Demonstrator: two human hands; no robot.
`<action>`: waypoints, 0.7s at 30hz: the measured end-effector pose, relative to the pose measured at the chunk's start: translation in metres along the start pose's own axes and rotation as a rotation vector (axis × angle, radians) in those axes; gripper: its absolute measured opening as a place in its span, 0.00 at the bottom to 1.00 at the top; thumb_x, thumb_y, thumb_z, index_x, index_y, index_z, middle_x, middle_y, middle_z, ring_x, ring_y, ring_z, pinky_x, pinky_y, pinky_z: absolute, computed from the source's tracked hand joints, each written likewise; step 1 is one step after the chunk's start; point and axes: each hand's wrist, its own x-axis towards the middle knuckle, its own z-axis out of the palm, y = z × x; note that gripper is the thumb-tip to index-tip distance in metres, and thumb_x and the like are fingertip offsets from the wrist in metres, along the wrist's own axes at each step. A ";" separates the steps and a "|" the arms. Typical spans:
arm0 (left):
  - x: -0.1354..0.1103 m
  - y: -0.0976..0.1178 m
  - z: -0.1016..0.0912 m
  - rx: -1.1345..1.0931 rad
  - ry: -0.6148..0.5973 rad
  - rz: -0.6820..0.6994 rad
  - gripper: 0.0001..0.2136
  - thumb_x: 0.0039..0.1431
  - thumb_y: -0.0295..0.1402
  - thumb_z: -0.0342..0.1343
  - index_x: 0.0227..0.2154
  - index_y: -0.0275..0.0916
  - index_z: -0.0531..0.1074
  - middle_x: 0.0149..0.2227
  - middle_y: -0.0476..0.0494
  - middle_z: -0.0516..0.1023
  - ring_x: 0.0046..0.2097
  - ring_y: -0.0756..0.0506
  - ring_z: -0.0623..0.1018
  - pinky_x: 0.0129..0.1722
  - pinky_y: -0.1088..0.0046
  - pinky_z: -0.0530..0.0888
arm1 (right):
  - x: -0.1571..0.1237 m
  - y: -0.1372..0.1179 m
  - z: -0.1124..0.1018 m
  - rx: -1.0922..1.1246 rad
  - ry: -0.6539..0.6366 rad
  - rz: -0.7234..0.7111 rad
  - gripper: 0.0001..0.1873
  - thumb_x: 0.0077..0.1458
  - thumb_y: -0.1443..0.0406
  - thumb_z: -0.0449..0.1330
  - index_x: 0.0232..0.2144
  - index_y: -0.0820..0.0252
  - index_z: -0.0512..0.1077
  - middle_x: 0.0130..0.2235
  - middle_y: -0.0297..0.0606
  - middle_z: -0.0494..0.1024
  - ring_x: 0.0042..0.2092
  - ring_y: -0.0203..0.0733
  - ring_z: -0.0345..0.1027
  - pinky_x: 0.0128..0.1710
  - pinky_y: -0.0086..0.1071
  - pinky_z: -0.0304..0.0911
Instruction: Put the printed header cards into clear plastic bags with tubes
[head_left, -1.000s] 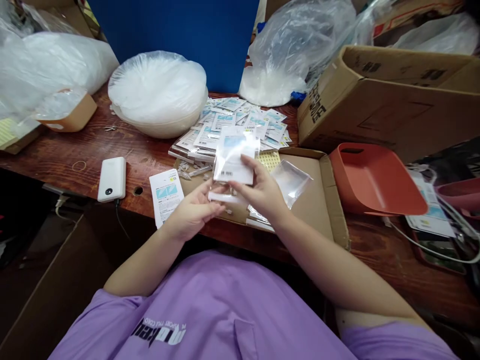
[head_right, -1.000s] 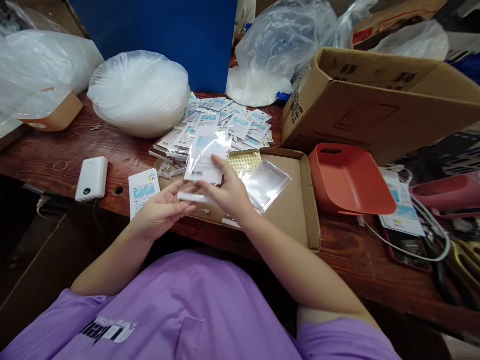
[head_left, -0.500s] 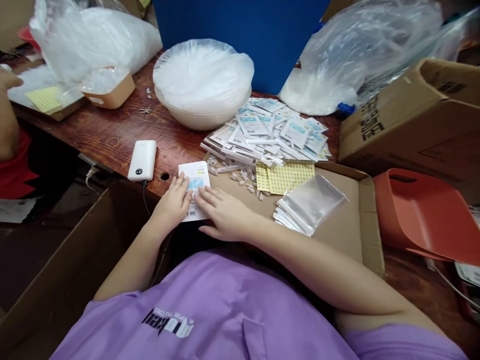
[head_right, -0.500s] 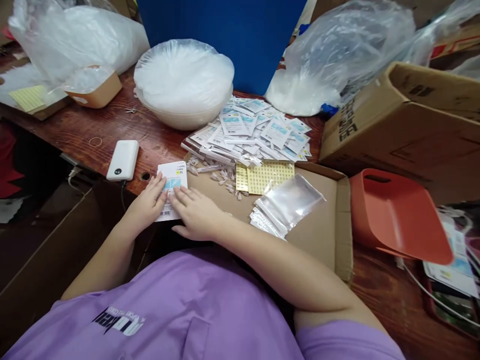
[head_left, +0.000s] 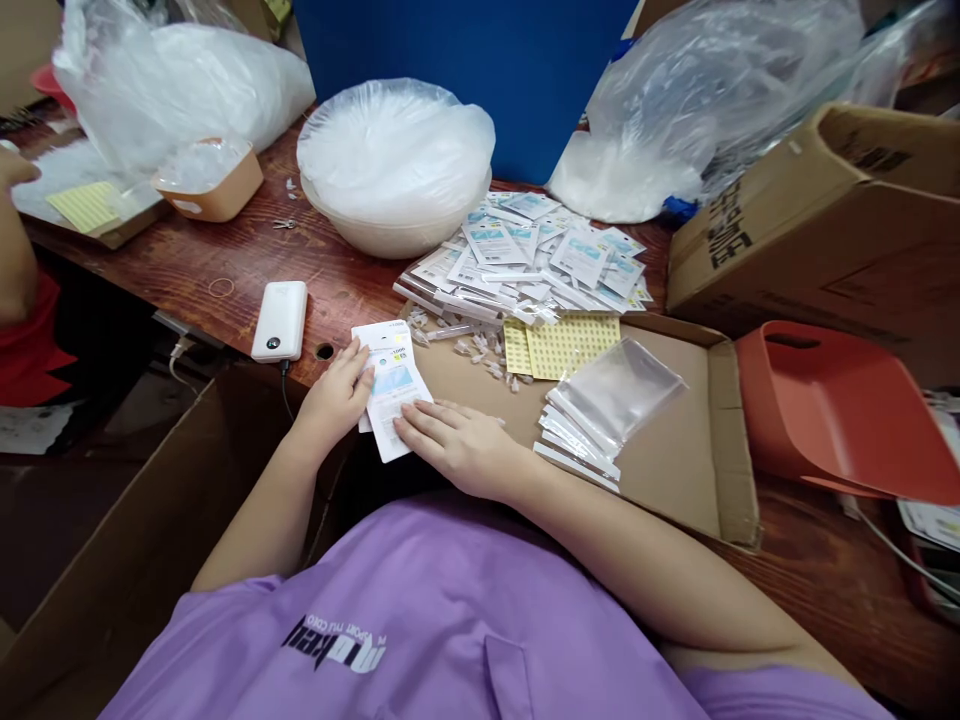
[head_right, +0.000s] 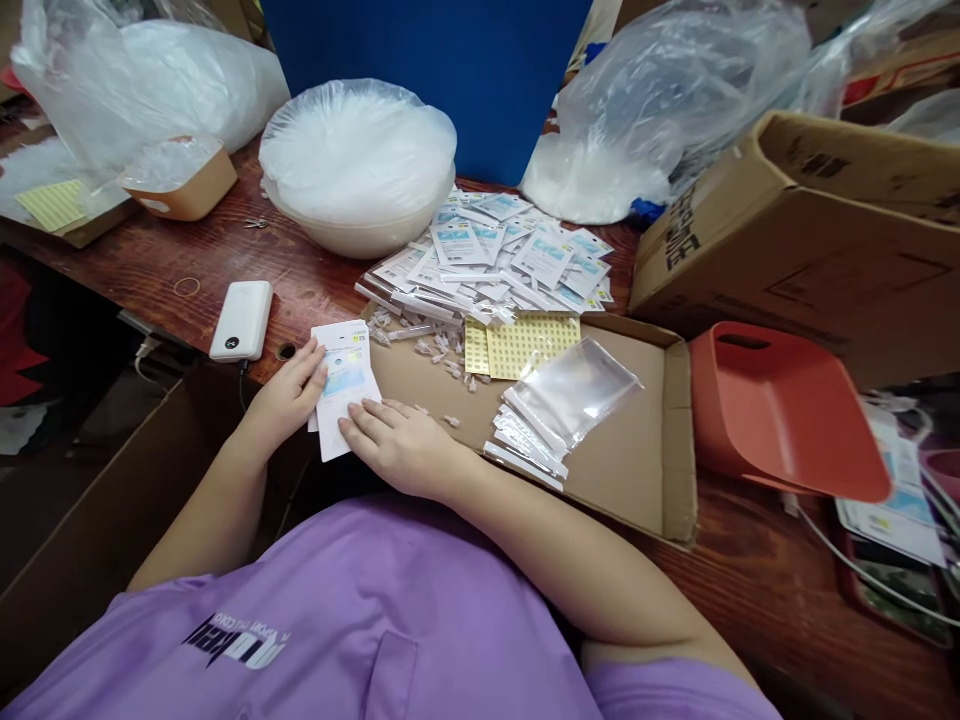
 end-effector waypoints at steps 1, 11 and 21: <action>0.001 0.000 -0.002 0.024 -0.017 -0.006 0.27 0.64 0.42 0.39 0.60 0.29 0.61 0.65 0.33 0.55 0.66 0.39 0.56 0.63 0.58 0.56 | -0.009 0.000 -0.007 0.007 0.062 -0.005 0.17 0.62 0.70 0.48 0.49 0.66 0.70 0.51 0.42 0.76 0.50 0.44 0.72 0.49 0.38 0.68; 0.033 0.129 -0.003 0.389 -0.190 0.427 0.17 0.63 0.31 0.41 0.49 0.34 0.71 0.49 0.35 0.75 0.52 0.39 0.74 0.53 0.61 0.68 | -0.177 -0.020 -0.047 -0.118 0.549 0.604 0.32 0.49 0.79 0.56 0.56 0.56 0.64 0.42 0.42 0.78 0.42 0.42 0.73 0.39 0.36 0.71; 0.104 0.269 0.138 0.411 -0.605 0.340 0.25 0.45 0.44 0.64 0.40 0.26 0.75 0.44 0.23 0.76 0.50 0.29 0.73 0.50 0.60 0.67 | -0.191 -0.030 -0.043 -0.171 0.369 0.742 0.24 0.53 0.77 0.53 0.52 0.58 0.65 0.42 0.45 0.79 0.41 0.42 0.75 0.38 0.35 0.73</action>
